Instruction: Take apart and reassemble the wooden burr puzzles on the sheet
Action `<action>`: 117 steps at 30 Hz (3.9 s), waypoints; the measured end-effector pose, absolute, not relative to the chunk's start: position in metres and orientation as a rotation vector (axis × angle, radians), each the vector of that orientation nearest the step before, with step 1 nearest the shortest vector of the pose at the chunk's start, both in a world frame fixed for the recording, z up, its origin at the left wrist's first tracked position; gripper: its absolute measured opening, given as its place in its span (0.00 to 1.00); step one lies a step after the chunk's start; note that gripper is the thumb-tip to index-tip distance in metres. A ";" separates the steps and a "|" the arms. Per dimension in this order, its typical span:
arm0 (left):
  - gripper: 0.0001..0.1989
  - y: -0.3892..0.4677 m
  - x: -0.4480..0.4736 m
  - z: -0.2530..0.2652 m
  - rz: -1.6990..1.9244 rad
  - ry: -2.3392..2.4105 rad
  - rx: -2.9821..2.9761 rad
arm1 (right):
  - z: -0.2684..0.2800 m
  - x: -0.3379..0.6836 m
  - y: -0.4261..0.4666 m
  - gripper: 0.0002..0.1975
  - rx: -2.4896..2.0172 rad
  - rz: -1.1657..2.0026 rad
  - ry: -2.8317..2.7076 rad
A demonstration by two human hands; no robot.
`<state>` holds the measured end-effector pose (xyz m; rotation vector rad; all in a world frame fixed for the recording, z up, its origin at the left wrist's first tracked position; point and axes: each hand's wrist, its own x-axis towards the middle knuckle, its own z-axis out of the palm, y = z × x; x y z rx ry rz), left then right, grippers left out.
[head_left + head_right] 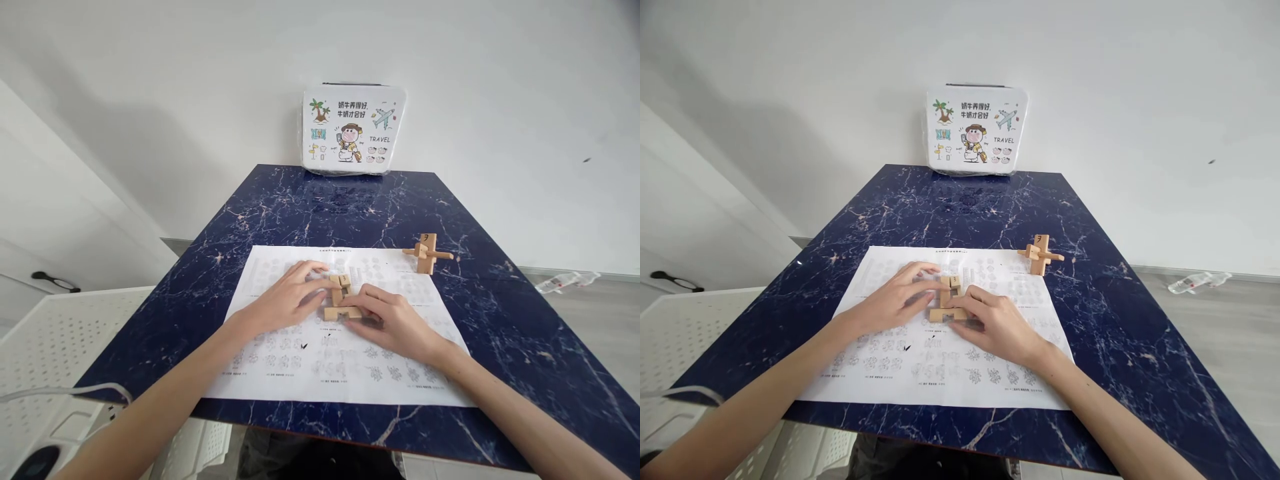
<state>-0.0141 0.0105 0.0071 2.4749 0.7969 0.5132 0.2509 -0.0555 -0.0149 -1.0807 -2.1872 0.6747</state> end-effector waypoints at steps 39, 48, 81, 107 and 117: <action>0.37 0.014 -0.002 0.013 0.543 0.622 1.129 | -0.003 0.256 -0.047 0.18 -0.996 1.648 -1.124; 0.16 0.014 -0.006 0.011 0.566 0.561 1.150 | -0.008 0.258 -0.047 0.17 -0.881 1.759 -1.063; 0.09 0.007 0.011 0.000 0.619 0.744 2.869 | -0.003 0.257 -0.043 0.18 -0.946 1.624 -1.082; 0.14 -0.014 0.019 -0.001 0.787 0.902 2.342 | -0.009 0.252 -0.045 0.13 -0.950 1.536 -1.336; 0.22 -0.009 0.013 0.016 0.665 0.756 1.883 | -0.011 0.244 -0.050 0.13 -1.143 1.250 -1.478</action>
